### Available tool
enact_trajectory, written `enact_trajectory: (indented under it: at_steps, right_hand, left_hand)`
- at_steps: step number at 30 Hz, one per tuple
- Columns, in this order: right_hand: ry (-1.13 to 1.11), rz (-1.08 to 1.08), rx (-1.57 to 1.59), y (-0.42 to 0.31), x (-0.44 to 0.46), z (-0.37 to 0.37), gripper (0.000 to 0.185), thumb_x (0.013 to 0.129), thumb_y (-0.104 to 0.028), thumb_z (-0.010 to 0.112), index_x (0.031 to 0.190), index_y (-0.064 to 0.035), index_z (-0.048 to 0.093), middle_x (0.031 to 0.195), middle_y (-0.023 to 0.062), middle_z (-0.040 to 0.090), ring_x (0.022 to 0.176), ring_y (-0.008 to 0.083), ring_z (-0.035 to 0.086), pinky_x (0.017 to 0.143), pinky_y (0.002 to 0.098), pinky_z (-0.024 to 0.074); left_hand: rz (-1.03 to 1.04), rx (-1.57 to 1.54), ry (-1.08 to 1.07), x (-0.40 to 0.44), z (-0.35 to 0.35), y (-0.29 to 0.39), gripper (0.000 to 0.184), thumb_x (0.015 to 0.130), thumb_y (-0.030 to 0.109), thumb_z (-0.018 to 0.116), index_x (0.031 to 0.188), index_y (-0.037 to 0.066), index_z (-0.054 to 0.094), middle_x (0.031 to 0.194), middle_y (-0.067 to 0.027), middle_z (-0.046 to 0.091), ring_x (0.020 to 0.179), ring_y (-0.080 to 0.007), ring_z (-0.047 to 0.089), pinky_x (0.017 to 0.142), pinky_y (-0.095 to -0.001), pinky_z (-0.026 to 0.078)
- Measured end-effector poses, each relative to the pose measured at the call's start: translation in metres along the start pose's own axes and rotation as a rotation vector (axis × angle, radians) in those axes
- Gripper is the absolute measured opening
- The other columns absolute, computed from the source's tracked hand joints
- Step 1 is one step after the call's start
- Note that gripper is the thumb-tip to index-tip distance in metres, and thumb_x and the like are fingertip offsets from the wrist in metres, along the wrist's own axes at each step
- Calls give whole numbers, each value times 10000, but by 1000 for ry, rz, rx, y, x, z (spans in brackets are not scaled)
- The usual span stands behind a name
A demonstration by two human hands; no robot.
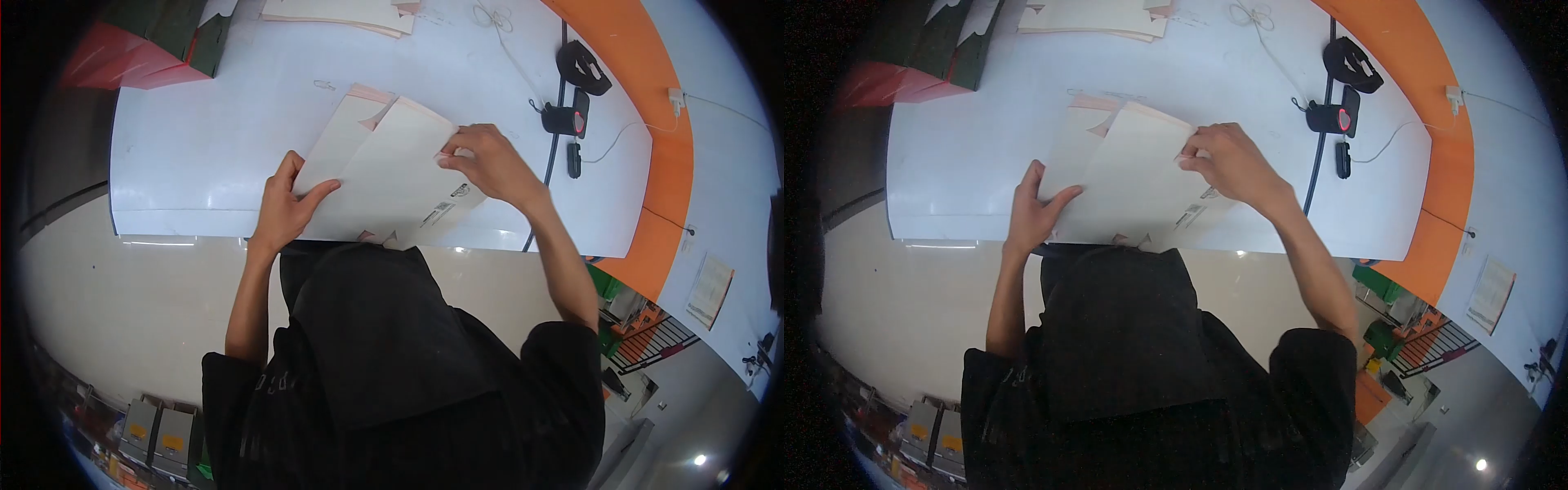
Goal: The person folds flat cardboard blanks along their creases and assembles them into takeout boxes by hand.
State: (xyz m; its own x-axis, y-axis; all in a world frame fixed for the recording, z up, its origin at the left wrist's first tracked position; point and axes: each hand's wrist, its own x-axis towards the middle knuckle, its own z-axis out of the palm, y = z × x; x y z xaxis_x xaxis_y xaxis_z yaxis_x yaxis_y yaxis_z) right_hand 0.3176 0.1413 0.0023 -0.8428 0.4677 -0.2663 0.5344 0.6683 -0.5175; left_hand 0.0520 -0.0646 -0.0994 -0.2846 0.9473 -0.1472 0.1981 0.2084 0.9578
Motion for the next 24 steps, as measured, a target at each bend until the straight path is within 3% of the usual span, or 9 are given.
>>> enact_trajectory:
  at_steps: [1, 4, 7, 10, 11, 14, 17, 19, 24]
  right_hand:
    - [8, -19, 5, -4, -7, -7, 228, 890, -197, 780, 997, -2, 729, 964, 143, 730, 890, 297, 680, 789, 369, 521]
    - [-262, 341, 193, -22, -24, -28, 282, 863, -216, 822, 1025, -2, 733, 948, 126, 737, 882, 231, 671, 807, 345, 498]
    - [-432, 282, 325, -21, -39, -38, 333, 843, -297, 818, 955, 7, 737, 788, 155, 686, 716, 276, 593, 716, 358, 465]
    - [-552, 221, 500, -24, -50, -33, 308, 872, -222, 842, 1082, -17, 749, 874, 76, 734, 786, 151, 617, 749, 314, 483]
    - [-685, 277, 420, -30, -47, -38, 356, 866, -206, 847, 1127, 10, 738, 915, 79, 740, 818, 134, 623, 758, 304, 491]
    - [-590, 357, 806, -20, -66, -11, 342, 844, -245, 835, 1045, 19, 751, 812, 55, 704, 744, 147, 573, 713, 341, 458]
    - [-643, 296, 962, -15, -69, 8, 358, 840, -201, 841, 1086, 40, 742, 856, 56, 709, 767, 113, 589, 715, 311, 475]
    - [-822, 219, 1195, -7, -74, 41, 351, 845, -174, 833, 1081, 63, 726, 862, 63, 704, 779, 103, 600, 711, 295, 479]
    - [-1111, 49, 1519, -3, -77, 118, 302, 861, -129, 806, 1046, 85, 700, 878, 55, 688, 798, 104, 616, 701, 277, 473]
  left_hand:
    - [9, -43, -2, -4, -3, 11, 365, 875, 186, 849, 909, 15, 529, 775, -106, 673, 745, -122, 612, 695, -289, 509]
    - [21, -102, -47, -17, -8, 35, 330, 866, 156, 854, 940, 13, 566, 779, -90, 683, 744, -120, 624, 699, -283, 511]
    - [84, -17, -169, -31, -19, 36, 296, 864, 126, 853, 968, 6, 603, 811, -85, 712, 742, -126, 657, 706, -287, 526]
    - [216, -7, -171, -40, -20, 25, 325, 845, 129, 870, 991, 4, 608, 829, -77, 727, 743, -121, 673, 695, -277, 526]
    - [216, -35, -164, -43, -18, 23, 323, 835, 130, 877, 988, 2, 622, 833, -81, 733, 741, -129, 682, 690, -277, 527]
    - [237, -68, -196, -44, -19, 20, 304, 810, 126, 890, 971, -2, 666, 844, -97, 753, 736, -168, 711, 675, -281, 531]
    - [290, -6, -324, -38, -26, 20, 247, 801, 100, 880, 946, -3, 708, 861, -118, 768, 734, -228, 739, 665, -293, 544]
    - [313, 38, -388, -31, -29, 25, 204, 804, 81, 859, 940, -4, 733, 875, -132, 776, 734, -261, 749, 662, -305, 556]
    - [418, -214, -480, -15, -20, 25, 145, 820, 54, 775, 947, -9, 743, 899, -136, 780, 771, -262, 756, 693, -328, 580]
